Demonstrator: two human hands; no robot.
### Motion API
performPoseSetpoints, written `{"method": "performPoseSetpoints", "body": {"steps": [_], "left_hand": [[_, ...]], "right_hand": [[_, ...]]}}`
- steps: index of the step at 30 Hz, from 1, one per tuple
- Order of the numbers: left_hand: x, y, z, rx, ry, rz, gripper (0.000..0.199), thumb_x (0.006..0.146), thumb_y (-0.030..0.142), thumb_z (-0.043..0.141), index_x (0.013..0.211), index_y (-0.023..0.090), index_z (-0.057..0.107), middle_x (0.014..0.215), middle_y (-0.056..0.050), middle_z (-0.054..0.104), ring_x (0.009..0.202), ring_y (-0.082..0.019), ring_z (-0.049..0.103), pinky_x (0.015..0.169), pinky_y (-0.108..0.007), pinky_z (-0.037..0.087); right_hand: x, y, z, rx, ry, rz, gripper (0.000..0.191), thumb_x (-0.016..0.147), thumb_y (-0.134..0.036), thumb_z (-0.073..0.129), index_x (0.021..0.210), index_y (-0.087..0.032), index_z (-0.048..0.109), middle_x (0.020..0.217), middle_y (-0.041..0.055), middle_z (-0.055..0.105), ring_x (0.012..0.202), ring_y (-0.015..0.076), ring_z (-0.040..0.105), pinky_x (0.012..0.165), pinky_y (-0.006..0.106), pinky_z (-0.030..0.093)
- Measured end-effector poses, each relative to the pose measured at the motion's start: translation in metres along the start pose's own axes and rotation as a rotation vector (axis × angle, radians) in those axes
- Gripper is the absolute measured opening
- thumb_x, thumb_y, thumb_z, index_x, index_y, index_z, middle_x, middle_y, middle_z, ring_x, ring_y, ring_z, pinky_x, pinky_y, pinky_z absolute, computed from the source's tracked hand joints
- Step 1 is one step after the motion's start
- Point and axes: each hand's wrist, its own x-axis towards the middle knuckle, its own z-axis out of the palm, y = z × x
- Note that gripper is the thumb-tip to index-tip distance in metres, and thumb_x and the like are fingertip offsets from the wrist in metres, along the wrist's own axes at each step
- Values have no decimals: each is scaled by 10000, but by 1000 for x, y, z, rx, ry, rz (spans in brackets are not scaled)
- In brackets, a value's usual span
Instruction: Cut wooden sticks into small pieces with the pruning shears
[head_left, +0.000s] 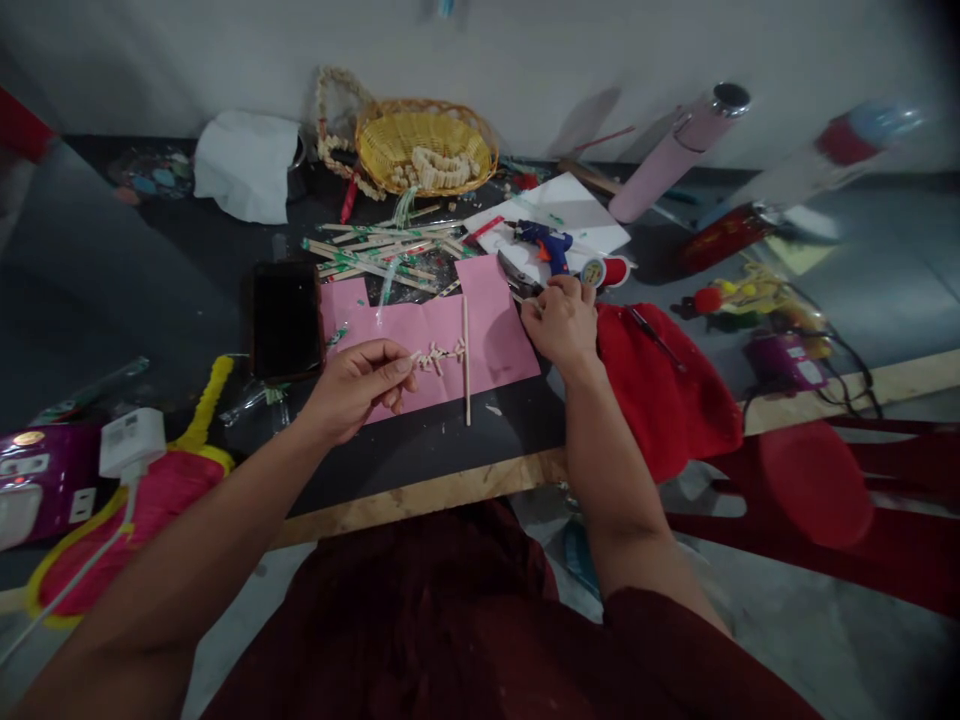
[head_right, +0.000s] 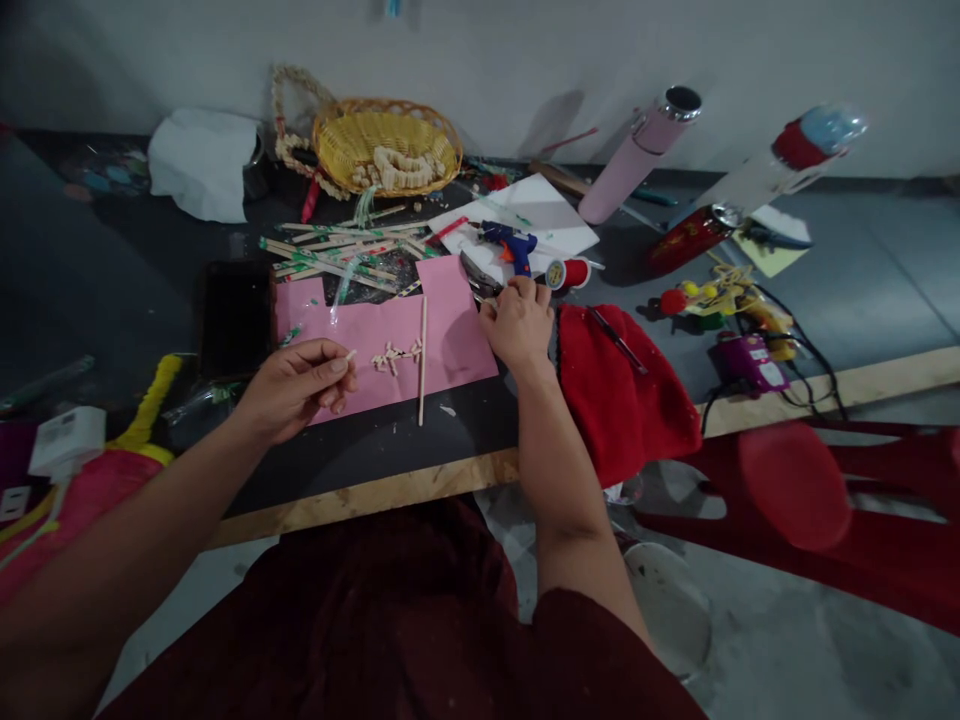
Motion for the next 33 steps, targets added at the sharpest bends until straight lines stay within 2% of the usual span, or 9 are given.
{"method": "performPoseSetpoints", "body": {"steps": [4,6,9,13,18,21,24,28,33], "left_hand": [[0,0,-1,-26,9,27,222,782,313,722,752,120,616,667,-12,651,428,-25,467,469,-179,477],[1,0,-2,-31,7,29,225,788,317,719,756,119,616,667,-12,649,431,-28,469,470,-182,479],[2,0,-2,-49,5,25,235,775,317,734,755,121,606,662,-9,647,429,-31,470,465,-186,478],[3,0,-2,-64,26,39,241,759,307,751,757,124,595,652,-6,643,423,-29,467,456,-179,463],[4,1,-1,-70,64,41,260,745,329,762,784,133,595,637,-4,641,412,-30,453,448,-183,457],[4,2,0,-101,98,53,282,718,335,783,770,135,591,614,-2,640,393,-27,430,428,-180,440],[5,3,1,-145,120,69,265,728,331,777,777,136,604,608,2,641,389,-22,413,424,-178,428],[6,4,-1,-180,126,111,224,749,300,764,792,140,613,627,5,647,399,-16,408,435,-175,426],[6,2,0,-164,148,138,262,713,308,794,819,155,610,609,14,647,392,-24,424,432,-179,432]], "right_hand": [[6,4,-6,238,225,-4,284,932,-396,391,858,-168,544,1161,177,562,1149,294,505,943,503,438],[5,1,-11,477,236,19,348,940,-497,357,917,-191,518,1107,151,583,1083,257,561,865,446,491],[-3,-9,-20,904,19,16,346,908,-574,393,982,-244,469,1152,112,597,993,225,617,729,386,535],[-13,-20,-33,1237,-303,-69,281,889,-525,417,1049,-294,441,1327,99,533,1086,249,598,738,437,533],[-24,-33,-42,1199,-292,-75,407,879,-525,431,1229,-321,386,1316,106,517,1077,263,598,777,459,518],[-31,-39,-39,1126,-154,-179,277,875,-433,503,1108,-284,485,1274,82,535,1060,232,604,852,425,506],[-34,-42,-33,744,-53,-307,108,874,-276,509,923,-230,594,1130,82,616,1103,241,566,972,443,434],[-38,-52,-24,290,-145,-461,248,824,-163,495,1032,-192,626,1298,109,556,1211,297,458,1005,493,367],[-49,-71,-19,107,-214,-556,312,856,-193,489,1155,-179,575,1433,122,443,1258,300,388,998,474,333]]}}
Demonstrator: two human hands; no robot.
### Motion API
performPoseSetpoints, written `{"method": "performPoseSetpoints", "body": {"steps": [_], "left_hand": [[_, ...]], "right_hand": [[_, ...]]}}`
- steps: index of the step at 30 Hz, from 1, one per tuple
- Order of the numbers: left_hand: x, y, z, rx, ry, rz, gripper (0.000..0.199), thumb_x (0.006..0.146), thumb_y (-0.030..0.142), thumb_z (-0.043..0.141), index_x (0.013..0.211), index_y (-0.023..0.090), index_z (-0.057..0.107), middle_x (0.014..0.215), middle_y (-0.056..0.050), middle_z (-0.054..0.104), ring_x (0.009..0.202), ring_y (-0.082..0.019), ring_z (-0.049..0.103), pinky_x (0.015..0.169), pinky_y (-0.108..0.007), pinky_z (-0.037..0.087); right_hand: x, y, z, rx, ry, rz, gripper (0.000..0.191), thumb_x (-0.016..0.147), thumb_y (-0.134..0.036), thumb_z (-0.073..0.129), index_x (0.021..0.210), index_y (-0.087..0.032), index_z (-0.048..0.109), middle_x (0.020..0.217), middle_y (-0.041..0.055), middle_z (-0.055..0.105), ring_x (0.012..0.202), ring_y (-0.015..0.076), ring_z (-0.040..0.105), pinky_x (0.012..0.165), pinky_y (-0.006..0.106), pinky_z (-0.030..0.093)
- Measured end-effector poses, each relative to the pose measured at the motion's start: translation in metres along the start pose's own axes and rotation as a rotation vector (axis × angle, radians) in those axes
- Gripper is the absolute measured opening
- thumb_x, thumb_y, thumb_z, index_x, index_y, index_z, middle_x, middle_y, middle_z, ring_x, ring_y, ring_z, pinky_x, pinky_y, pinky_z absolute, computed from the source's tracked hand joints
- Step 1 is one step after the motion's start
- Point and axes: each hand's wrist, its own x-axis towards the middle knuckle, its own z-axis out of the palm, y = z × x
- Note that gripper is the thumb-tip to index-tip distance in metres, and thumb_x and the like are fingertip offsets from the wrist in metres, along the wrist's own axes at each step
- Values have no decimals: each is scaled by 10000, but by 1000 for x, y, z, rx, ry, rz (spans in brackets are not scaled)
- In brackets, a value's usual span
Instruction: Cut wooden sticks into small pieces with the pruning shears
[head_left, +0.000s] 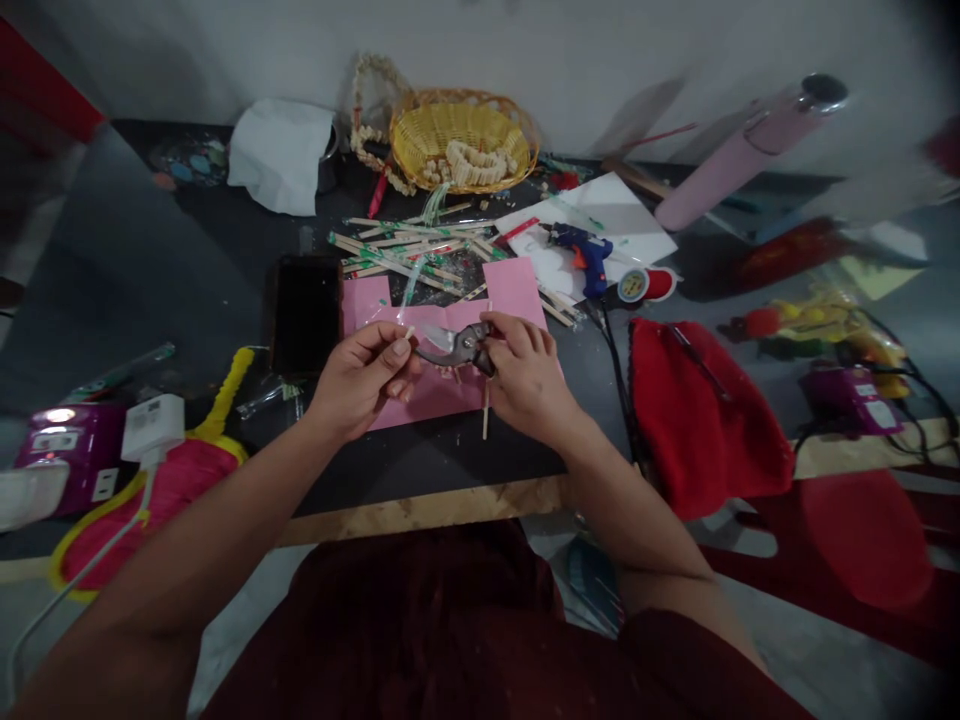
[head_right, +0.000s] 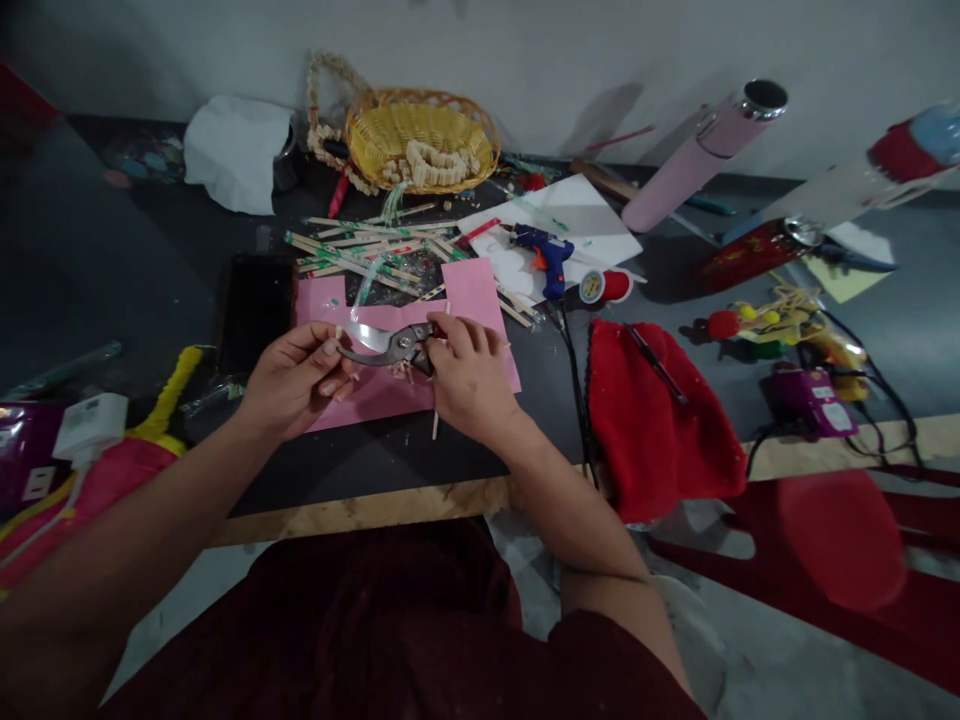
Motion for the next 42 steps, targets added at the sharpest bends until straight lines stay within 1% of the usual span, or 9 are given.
{"method": "performPoseSetpoints", "body": {"steps": [6,12,21,25,27,31,33,36,42], "left_hand": [[0,-6,-1,72,-42,81,278,722,328,786,831,156,598,639,-7,683,381,-39,457,434,-201,467],[2,-11,-5,120,-91,129,239,753,317,761,817,157,595,641,2,671,388,-43,474,442,-202,488],[1,-14,-9,193,-134,182,164,817,287,698,839,172,584,683,13,658,414,-46,506,456,-199,504],[2,-13,-9,209,-142,203,156,833,288,679,833,172,575,662,25,635,411,-46,497,457,-203,509],[2,-13,-10,222,-142,219,151,841,291,670,838,173,576,659,26,631,410,-47,493,455,-205,508],[0,-12,-10,269,-137,251,139,856,293,652,852,170,586,680,14,645,425,-50,505,459,-201,499],[-2,-11,-9,305,-141,261,146,857,297,649,845,165,590,692,5,655,440,-53,520,467,-196,498],[-5,-11,-8,356,-151,263,172,845,311,664,830,157,588,705,-7,667,456,-57,538,478,-194,499],[-7,-13,-8,397,-111,250,173,867,320,634,871,152,592,721,-16,676,470,-61,542,487,-200,501]], "right_hand": [[-2,-13,2,-62,31,0,312,874,-269,501,1168,-179,554,1407,127,457,1191,304,415,949,464,342],[-3,-14,7,-84,57,-23,363,844,-312,563,1183,-187,533,1403,128,437,1168,312,411,907,463,353],[-3,-14,7,-84,75,-27,341,845,-358,571,1144,-200,527,1389,124,439,1133,310,423,870,462,383],[-2,-12,9,-23,87,-3,305,850,-411,563,1063,-193,544,1334,122,501,1106,306,458,856,453,404],[-1,-12,11,46,103,9,349,847,-419,557,1091,-172,528,1293,141,535,1086,305,486,862,456,414],[-1,-13,13,111,73,23,623,841,-371,533,1372,-108,339,1256,189,553,1046,321,525,848,480,430],[-1,-14,11,77,18,32,673,828,-322,529,1426,-126,293,1222,182,562,1033,330,527,828,486,436],[0,-15,9,84,-34,35,640,798,-267,540,1402,-158,359,1173,154,566,1036,320,519,826,472,453],[1,-13,10,139,0,25,521,821,-236,497,1330,-148,427,1091,143,574,989,289,530,829,440,483]]}}
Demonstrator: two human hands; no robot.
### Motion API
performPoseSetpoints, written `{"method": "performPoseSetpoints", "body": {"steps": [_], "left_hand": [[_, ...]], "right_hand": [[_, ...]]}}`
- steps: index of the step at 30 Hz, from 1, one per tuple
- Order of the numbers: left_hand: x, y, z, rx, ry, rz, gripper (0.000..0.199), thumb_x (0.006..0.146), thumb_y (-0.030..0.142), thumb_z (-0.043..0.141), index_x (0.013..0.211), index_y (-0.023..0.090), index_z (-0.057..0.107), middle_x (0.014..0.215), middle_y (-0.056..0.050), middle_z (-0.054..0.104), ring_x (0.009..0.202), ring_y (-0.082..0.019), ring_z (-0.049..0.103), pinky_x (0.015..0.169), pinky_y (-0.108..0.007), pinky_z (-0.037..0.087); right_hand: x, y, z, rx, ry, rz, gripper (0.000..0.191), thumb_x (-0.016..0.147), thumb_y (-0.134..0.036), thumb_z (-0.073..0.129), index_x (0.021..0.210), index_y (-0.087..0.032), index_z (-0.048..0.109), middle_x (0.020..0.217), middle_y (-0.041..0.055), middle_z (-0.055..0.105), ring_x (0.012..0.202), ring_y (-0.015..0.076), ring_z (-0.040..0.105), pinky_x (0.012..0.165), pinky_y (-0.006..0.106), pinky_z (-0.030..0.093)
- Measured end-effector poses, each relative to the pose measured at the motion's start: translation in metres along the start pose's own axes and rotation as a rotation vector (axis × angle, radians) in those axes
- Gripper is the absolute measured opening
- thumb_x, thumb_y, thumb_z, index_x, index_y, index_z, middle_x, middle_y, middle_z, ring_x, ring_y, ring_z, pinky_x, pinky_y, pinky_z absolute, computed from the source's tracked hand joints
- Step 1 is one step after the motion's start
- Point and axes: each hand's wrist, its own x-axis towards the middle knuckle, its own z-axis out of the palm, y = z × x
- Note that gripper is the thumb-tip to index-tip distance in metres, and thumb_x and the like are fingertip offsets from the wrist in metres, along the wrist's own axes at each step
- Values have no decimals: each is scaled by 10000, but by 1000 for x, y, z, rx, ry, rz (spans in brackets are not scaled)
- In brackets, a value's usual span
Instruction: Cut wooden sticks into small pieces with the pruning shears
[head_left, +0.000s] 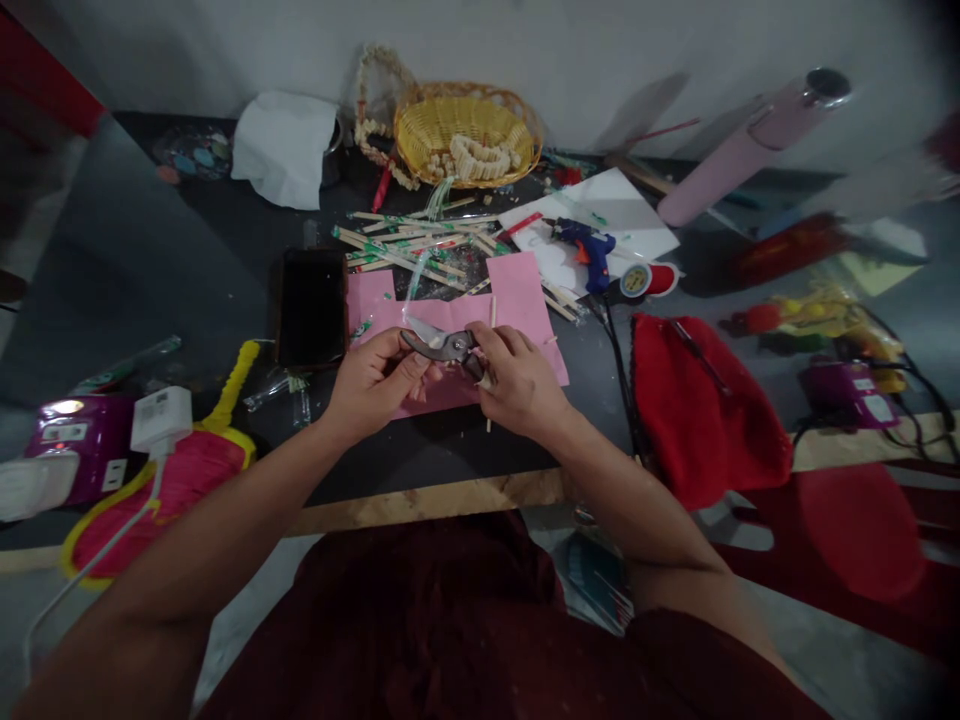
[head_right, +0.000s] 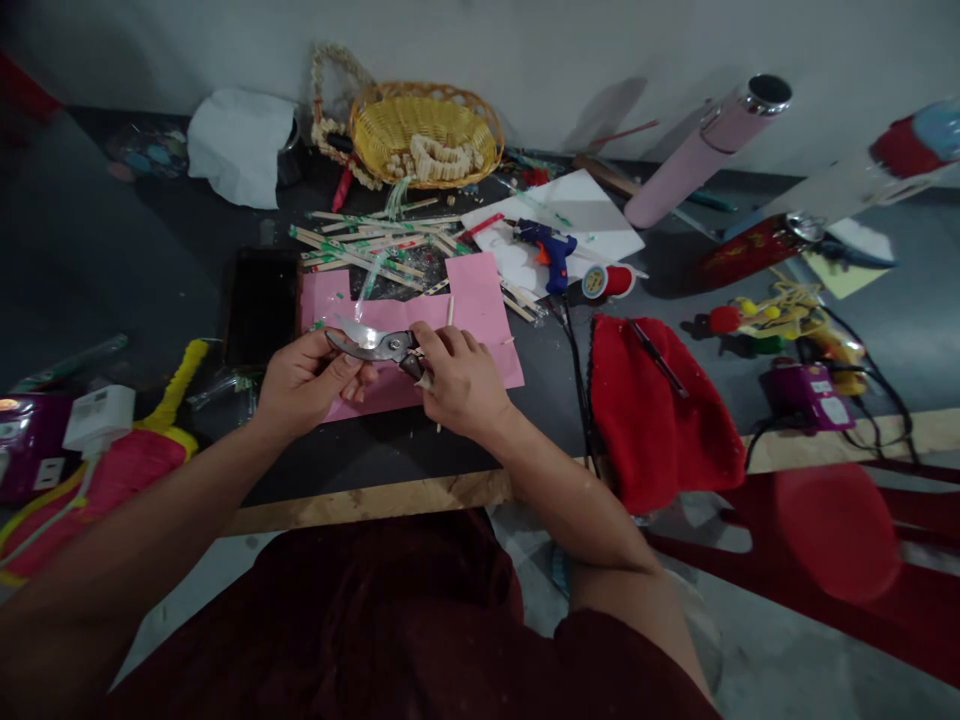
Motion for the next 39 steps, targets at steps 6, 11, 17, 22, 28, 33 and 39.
{"method": "performPoseSetpoints", "body": {"steps": [6,11,17,22,28,33,39], "left_hand": [[-3,2,2,31,3,5,179,884,317,608,837,146,585,735,-25,681,480,-63,550,502,-208,508],[-1,1,1,15,10,9,191,880,337,610,854,149,586,735,-26,685,470,-62,543,495,-208,503],[0,2,2,44,-22,-27,220,886,354,599,837,140,605,713,-28,677,480,-69,554,506,-215,507],[-1,3,2,46,-16,-27,240,879,373,605,826,139,603,709,-32,677,482,-73,555,508,-218,504],[-3,2,3,75,-14,-21,248,889,384,588,847,140,608,744,-45,694,488,-75,555,509,-218,500],[0,2,1,24,-10,26,248,881,369,603,801,136,631,697,-38,667,487,-82,556,511,-228,504],[5,4,0,-8,61,-17,212,861,358,631,849,147,615,713,-21,664,480,-67,535,505,-215,495]], "right_hand": [[-2,0,1,-10,-18,-14,495,816,-176,469,1309,-156,423,1054,138,587,962,278,541,812,431,490],[2,2,1,-68,-14,12,610,801,-180,480,1397,-162,349,1170,150,557,1035,299,516,837,451,474],[3,6,-2,-87,-75,-22,803,748,-151,500,1488,-195,192,1247,153,511,1098,315,476,842,470,463],[3,8,-1,-79,-51,-15,724,791,-179,503,1471,-185,255,1227,142,531,1099,304,487,867,456,458],[-1,1,-4,-77,-51,49,500,844,-239,509,1337,-182,445,1129,118,615,991,266,573,797,368,480],[-3,-8,-13,-93,23,22,497,849,-265,515,1339,-217,448,1136,94,633,993,255,595,766,343,495],[7,20,-9,-16,49,222,567,854,-369,544,1390,-254,399,1269,101,587,1018,275,619,755,386,527]]}}
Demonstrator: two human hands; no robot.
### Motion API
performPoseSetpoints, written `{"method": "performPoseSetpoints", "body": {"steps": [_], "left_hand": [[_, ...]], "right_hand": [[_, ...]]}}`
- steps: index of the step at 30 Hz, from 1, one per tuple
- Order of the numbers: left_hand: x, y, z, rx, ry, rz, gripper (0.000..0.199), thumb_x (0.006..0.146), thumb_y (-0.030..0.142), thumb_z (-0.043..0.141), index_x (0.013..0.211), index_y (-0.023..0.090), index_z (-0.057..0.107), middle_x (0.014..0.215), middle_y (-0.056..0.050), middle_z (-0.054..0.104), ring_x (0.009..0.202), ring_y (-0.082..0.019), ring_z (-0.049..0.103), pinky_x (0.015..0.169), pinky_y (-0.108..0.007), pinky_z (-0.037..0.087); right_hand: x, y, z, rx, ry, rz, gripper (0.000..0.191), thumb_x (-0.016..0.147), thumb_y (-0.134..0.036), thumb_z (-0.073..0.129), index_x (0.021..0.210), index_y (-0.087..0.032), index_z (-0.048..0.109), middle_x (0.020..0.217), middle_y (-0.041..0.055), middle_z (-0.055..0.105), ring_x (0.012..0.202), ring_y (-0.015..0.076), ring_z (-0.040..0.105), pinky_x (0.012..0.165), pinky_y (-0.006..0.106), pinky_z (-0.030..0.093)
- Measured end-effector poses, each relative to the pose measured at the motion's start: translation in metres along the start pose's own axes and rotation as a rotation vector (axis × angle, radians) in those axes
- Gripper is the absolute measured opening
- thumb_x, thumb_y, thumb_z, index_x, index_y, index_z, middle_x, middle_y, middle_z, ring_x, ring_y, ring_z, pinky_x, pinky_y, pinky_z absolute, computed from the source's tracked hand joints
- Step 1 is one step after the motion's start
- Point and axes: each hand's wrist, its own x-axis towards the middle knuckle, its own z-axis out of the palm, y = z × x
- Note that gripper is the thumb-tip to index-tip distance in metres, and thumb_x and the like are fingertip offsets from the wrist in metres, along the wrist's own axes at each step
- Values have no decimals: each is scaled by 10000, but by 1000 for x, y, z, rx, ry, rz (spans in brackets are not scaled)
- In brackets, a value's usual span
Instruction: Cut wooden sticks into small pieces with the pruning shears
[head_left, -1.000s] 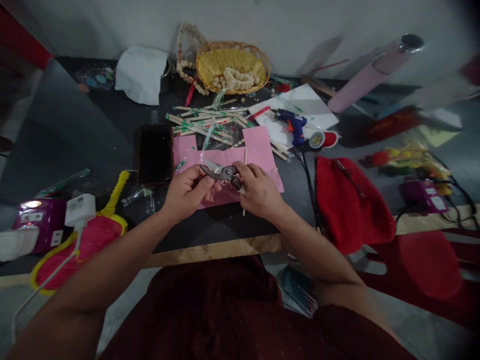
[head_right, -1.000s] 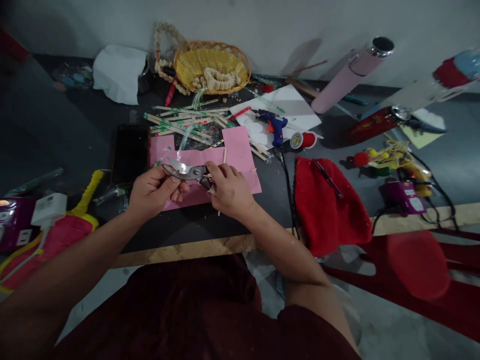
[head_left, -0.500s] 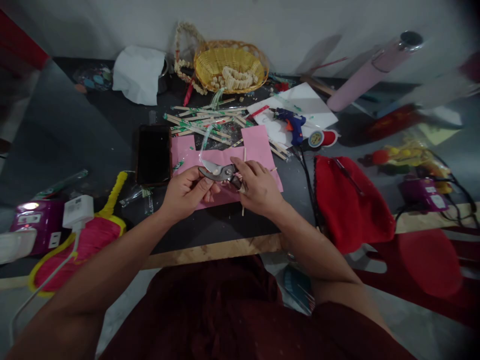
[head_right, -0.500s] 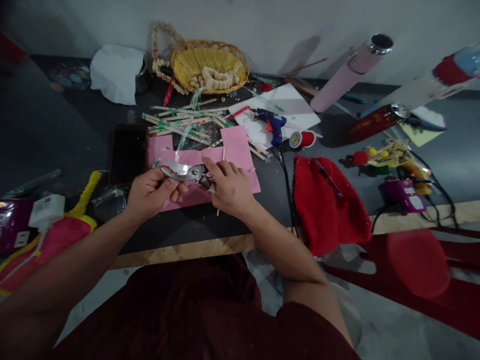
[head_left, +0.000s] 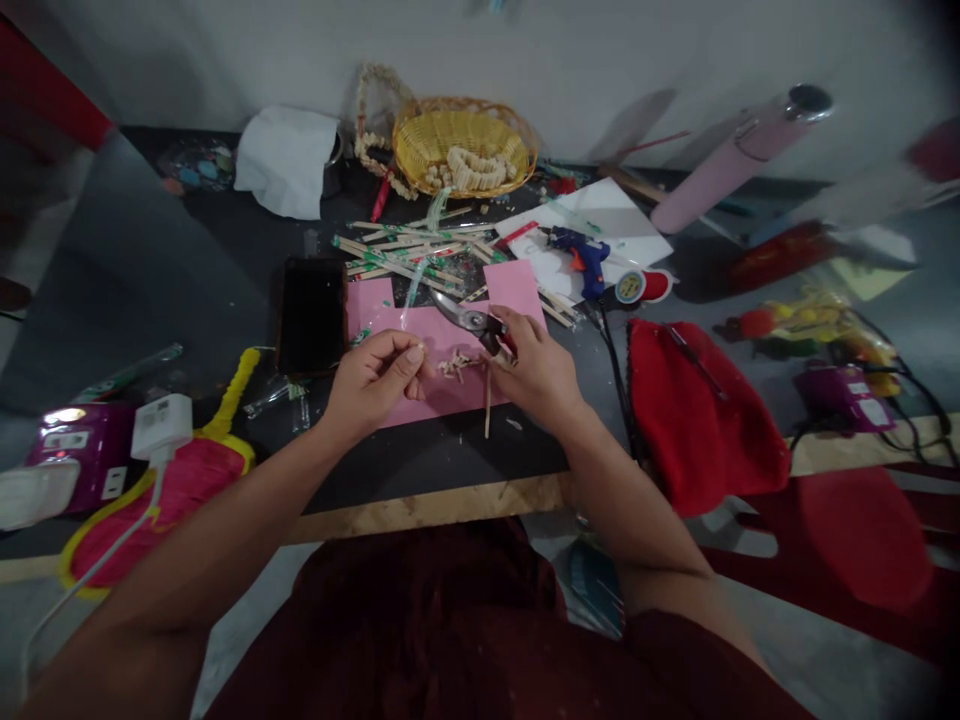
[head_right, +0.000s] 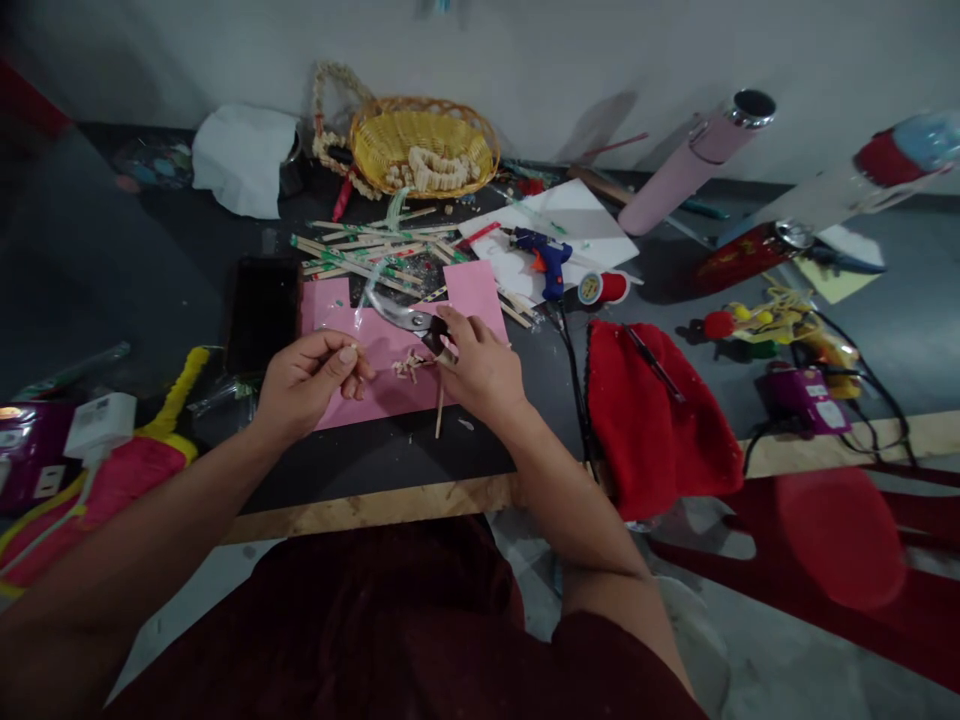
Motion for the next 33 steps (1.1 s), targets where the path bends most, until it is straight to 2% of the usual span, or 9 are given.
{"method": "performPoseSetpoints", "body": {"steps": [6,11,16,19,22,24,26,29,33], "left_hand": [[2,-5,-1,-63,-7,-67,180,828,311,673,863,147,609,721,-11,661,486,-61,536,508,-208,494],[5,-8,-2,-116,25,-146,204,798,305,697,871,141,600,706,-2,656,472,-51,518,520,-211,502],[8,-9,-2,-92,24,-173,233,784,327,696,859,132,592,697,1,649,456,-46,516,502,-204,499],[10,-8,-3,-62,15,-191,246,766,333,701,844,128,591,686,-1,656,456,-54,535,485,-197,492],[10,-7,-3,-74,-2,-244,265,736,308,721,883,125,600,702,-12,683,466,-64,556,489,-200,497],[10,-7,-2,-92,-33,-285,323,727,282,727,981,124,607,750,-30,707,468,-68,566,492,-207,499],[9,-7,-2,-102,-54,-306,400,722,254,728,1077,127,595,787,-41,718,469,-69,575,495,-210,497],[9,-8,-2,-122,-49,-290,409,718,221,714,1096,126,589,755,-20,700,475,-69,578,514,-214,501],[9,-9,-2,-149,-30,-293,333,736,190,673,1050,122,586,751,-5,675,475,-69,573,512,-219,499]], "right_hand": [[16,41,1,-3,38,190,672,797,-526,615,1384,-266,416,1350,111,546,1141,334,570,858,485,505],[18,59,4,-108,96,221,614,810,-536,593,1329,-223,494,1221,156,610,1100,359,563,854,516,487],[14,50,-2,-209,122,180,559,823,-520,583,1273,-190,546,1232,160,585,1095,355,521,862,516,477],[25,33,-12,-239,205,31,421,903,-425,487,1247,-196,567,1291,143,549,1161,340,470,908,533,444],[59,17,-15,-165,104,-274,379,938,-225,371,1261,-139,550,1244,148,591,1178,272,483,1010,491,382],[92,9,-7,-160,20,-346,414,911,-151,358,1286,-102,527,1253,160,592,1188,264,484,1030,469,365],[127,5,5,-208,-36,-341,459,875,-89,351,1307,-58,502,1299,175,564,1230,274,452,1056,468,332],[169,3,24,-268,-110,-284,547,792,-15,393,1335,-16,462,1357,194,517,1267,284,418,1074,456,309],[199,1,35,-286,-111,-239,503,799,-54,427,1296,-19,491,1375,222,483,1265,334,397,1032,503,347]]}}
